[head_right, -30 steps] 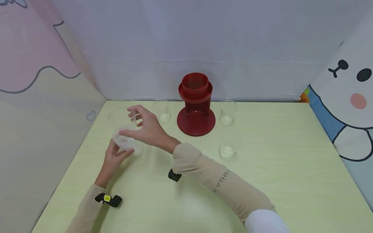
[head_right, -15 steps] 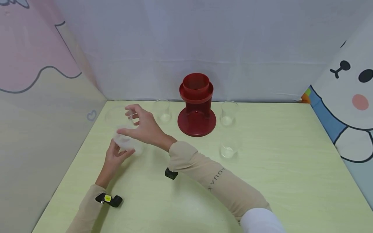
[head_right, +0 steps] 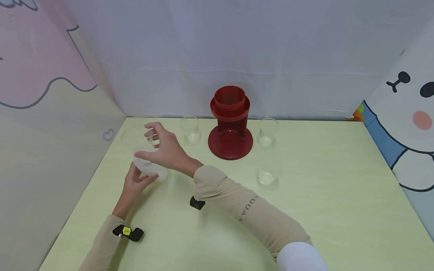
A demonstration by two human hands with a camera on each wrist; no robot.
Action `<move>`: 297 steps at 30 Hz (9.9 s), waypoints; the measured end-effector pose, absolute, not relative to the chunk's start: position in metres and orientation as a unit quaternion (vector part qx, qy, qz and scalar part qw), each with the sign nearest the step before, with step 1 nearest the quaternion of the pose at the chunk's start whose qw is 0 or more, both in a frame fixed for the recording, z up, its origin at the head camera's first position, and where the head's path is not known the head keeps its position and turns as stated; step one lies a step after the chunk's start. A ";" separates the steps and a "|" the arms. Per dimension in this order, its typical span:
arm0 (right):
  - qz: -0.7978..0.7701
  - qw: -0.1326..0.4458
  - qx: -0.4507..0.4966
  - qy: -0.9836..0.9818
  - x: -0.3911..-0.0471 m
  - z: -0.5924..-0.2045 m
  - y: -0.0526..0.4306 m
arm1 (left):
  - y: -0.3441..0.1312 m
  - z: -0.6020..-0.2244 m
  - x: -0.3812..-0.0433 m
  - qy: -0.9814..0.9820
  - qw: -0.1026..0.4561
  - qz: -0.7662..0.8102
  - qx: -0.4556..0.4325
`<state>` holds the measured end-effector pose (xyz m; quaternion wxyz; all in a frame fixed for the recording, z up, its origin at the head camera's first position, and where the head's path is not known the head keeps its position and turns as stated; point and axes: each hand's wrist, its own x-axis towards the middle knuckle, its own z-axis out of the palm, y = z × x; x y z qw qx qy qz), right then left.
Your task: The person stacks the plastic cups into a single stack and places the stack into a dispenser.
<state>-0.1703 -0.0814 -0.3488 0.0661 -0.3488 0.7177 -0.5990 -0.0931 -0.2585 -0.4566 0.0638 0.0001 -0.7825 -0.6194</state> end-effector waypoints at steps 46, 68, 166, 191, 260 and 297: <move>-0.524 0.061 -0.360 0.769 -0.170 -0.370 -0.079 | -0.258 -0.457 -0.093 -0.786 0.068 -0.615 -0.019; -0.507 0.055 -0.372 0.776 -0.168 -0.373 -0.081 | -0.258 -0.456 -0.092 -0.785 0.060 -0.616 -0.008; -0.530 0.006 -0.335 0.779 -0.139 -0.365 0.045 | -0.255 -0.456 -0.090 -0.777 0.067 -0.626 -0.001; -0.530 -0.009 -0.276 0.802 -0.106 -0.337 0.086 | -0.255 -0.456 -0.092 -0.775 0.066 -0.628 0.003; -0.496 -0.098 -0.090 0.858 -0.108 -0.437 0.205 | -0.257 -0.457 -0.092 -0.780 0.072 -0.621 0.000; -0.588 -0.060 -0.101 0.800 -0.110 -0.455 0.193 | -0.255 -0.457 -0.092 -0.778 0.070 -0.624 0.007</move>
